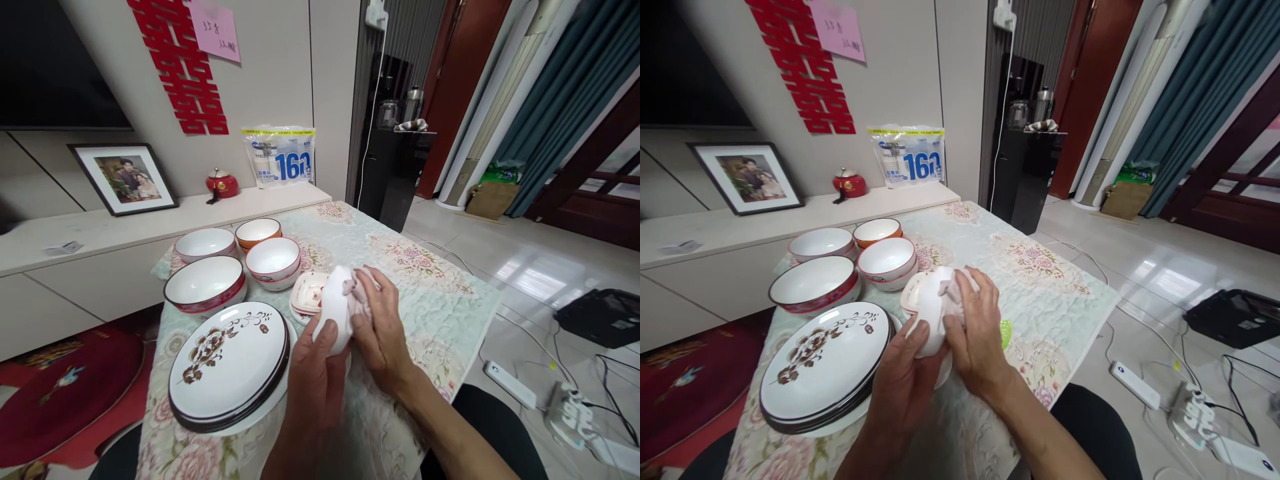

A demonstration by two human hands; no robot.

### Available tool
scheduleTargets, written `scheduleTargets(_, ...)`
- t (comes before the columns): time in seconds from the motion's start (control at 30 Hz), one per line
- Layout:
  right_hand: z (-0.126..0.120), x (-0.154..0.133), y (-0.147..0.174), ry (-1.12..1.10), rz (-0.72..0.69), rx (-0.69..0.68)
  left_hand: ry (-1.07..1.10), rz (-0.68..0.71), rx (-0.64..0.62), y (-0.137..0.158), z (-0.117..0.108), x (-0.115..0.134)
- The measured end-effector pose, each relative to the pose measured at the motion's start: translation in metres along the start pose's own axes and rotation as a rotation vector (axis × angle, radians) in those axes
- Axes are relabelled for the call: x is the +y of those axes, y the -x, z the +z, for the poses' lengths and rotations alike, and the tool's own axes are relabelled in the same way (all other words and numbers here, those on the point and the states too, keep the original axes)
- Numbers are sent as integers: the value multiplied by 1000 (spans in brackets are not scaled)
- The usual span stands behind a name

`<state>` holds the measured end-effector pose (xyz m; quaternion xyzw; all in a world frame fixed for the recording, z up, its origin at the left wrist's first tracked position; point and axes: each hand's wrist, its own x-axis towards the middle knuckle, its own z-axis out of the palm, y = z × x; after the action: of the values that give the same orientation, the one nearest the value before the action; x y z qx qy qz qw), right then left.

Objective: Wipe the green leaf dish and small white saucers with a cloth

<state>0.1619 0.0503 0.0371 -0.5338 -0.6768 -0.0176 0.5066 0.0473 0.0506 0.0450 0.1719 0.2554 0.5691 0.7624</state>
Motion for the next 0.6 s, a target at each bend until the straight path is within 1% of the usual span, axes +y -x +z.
scheduleTargets(0.03,3,-4,3,23,-15,-28,17,23,14,-1,0,2)
scheduleTargets(0.1,7,-9,8,53,-43,-26,36,55,39,-4,0,4)
scheduleTargets(0.17,4,-11,7,37,-80,-5,40,70,65,-5,-1,5)
scheduleTargets(0.23,-2,-10,2,-27,-94,-1,36,70,89,-4,-1,4)
scheduleTargets(0.33,-14,-3,-8,-115,-17,57,0,58,73,-1,-1,0)
scheduleTargets(0.4,-19,0,-13,-122,49,128,-46,55,22,2,0,-3)
scheduleTargets(0.47,-21,-2,-13,-104,66,162,-113,69,-4,3,0,-5)
scheduleTargets(0.53,-19,-8,-11,-119,37,117,-205,132,2,3,-3,-5)
scheduleTargets(0.6,-18,-17,-7,-173,-18,17,-279,220,17,2,-8,-5)
